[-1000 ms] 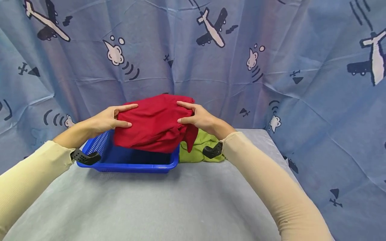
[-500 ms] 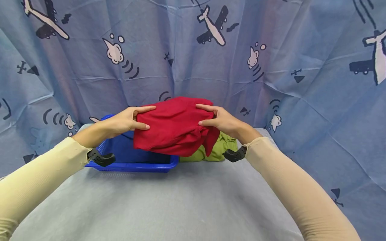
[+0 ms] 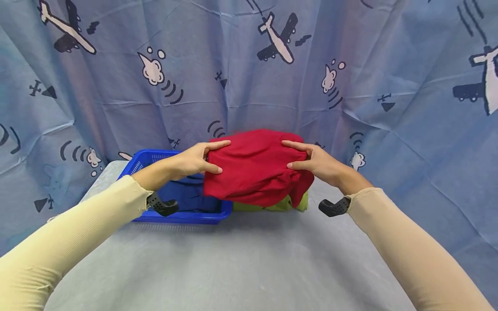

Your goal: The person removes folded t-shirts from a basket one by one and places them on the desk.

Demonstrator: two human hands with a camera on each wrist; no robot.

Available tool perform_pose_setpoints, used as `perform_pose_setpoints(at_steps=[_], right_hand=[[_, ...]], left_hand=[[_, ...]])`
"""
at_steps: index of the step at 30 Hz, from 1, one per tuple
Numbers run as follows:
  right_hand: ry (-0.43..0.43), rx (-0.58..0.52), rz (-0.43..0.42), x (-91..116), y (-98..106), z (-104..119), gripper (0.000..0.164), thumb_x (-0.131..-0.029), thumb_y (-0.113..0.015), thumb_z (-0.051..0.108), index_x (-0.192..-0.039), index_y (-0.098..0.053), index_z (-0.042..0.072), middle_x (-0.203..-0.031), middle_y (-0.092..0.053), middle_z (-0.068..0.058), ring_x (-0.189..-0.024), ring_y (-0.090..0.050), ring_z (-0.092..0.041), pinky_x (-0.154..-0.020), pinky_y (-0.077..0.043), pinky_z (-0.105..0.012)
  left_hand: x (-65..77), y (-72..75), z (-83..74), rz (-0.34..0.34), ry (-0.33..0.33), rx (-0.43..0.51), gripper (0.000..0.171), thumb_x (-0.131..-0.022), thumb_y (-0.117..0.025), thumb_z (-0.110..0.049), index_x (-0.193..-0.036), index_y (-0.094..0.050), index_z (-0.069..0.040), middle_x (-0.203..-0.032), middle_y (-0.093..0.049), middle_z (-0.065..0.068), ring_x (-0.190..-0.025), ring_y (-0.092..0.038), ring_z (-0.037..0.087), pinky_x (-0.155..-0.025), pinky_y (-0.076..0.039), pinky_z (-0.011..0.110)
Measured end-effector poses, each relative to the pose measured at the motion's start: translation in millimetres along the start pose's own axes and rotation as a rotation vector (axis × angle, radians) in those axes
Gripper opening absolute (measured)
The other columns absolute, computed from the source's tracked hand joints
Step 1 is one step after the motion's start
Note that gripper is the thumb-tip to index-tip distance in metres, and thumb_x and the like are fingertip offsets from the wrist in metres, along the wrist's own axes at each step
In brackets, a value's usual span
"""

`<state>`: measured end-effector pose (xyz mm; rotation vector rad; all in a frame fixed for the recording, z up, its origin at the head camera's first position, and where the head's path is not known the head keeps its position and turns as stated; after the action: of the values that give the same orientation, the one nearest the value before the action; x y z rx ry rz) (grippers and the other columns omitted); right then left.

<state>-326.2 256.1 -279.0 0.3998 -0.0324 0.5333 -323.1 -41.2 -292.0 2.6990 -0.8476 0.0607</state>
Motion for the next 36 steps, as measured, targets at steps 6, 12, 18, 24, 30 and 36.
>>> perform_pose_setpoints(at_steps=[6, 12, 18, 24, 30, 36], right_hand=[[-0.044, 0.067, -0.008, 16.3, 19.5, -22.8, 0.073, -0.099, -0.063, 0.012, -0.162, -0.027, 0.024, -0.133, -0.056, 0.009, -0.116, -0.06, -0.004, -0.091, -0.057, -0.023], [-0.148, 0.19, -0.008, 34.7, 41.0, -45.1, 0.074, -0.098, -0.066, 0.021, -0.161, -0.027, 0.028, -0.103, -0.063, 0.008, -0.115, -0.056, -0.004, -0.089, -0.055, -0.024], [-0.205, 0.191, 0.023, 50.7, 59.2, -66.7, 0.074, -0.099, -0.065, 0.02, -0.162, -0.026, 0.025, -0.088, -0.062, 0.007, -0.118, -0.053, 0.0, -0.092, -0.053, -0.023], [-0.23, 0.16, 0.068, 62.4, 69.8, -82.6, 0.076, -0.1, -0.062, 0.016, -0.163, -0.021, 0.021, -0.066, -0.057, 0.009, -0.116, -0.058, 0.0, -0.093, -0.053, -0.024], [-0.244, 0.113, 0.093, 72.2, 78.0, -93.5, 0.075, -0.101, -0.06, 0.014, -0.163, -0.019, 0.021, -0.094, -0.071, 0.007, -0.115, -0.062, -0.003, -0.095, -0.055, -0.026], [-0.25, 0.118, 0.097, 85.6, 90.4, -107.9, 0.073, -0.103, -0.056, 0.011, -0.164, -0.017, 0.023, -0.107, -0.07, 0.007, -0.115, -0.062, -0.003, -0.094, -0.055, -0.027]], left_hand=[[-18.2, -26.6, 3.4, 0.024, -0.01, 0.041, 0.086, -0.09, -0.066, 0.007, -0.161, -0.03, -0.025, -0.134, -0.053, 0.012, -0.099, -0.064, 0.02, -0.077, -0.059, 0.029], [-37.1, -54.3, 6.4, 0.048, -0.015, 0.042, 0.088, -0.088, -0.068, 0.009, -0.16, -0.032, -0.026, -0.122, -0.057, 0.01, -0.093, -0.064, 0.017, -0.074, -0.058, 0.026], [-54.2, -83.5, 7.9, 0.072, -0.047, -0.017, 0.09, -0.086, -0.071, 0.008, -0.16, -0.032, -0.023, -0.124, -0.057, 0.01, -0.091, -0.059, 0.014, -0.072, -0.053, 0.021], [-65.5, -107.3, 11.9, 0.082, -0.052, -0.094, 0.091, -0.085, -0.072, 0.006, -0.161, -0.03, -0.022, -0.143, -0.052, 0.011, -0.116, -0.052, 0.015, -0.096, -0.05, 0.025], [-74.1, -124.8, 11.1, 0.086, -0.058, -0.08, 0.091, -0.084, -0.072, 0.008, -0.16, -0.031, -0.02, -0.147, -0.051, 0.012, -0.124, -0.052, 0.017, -0.107, -0.047, 0.03], [-86.2, -145.2, 12.1, 0.075, -0.067, -0.073, 0.091, -0.082, -0.072, 0.008, -0.16, -0.033, -0.022, -0.145, -0.051, 0.011, -0.118, -0.053, 0.013, -0.099, -0.049, 0.023]])
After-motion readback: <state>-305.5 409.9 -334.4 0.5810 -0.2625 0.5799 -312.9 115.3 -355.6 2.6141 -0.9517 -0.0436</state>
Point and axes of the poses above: each hand's wrist, its own x-axis away from the middle knuckle, its own y-axis out of the back of the hand, z = x × y, the point moved 6 cm from there along -x, towards the middle knuckle
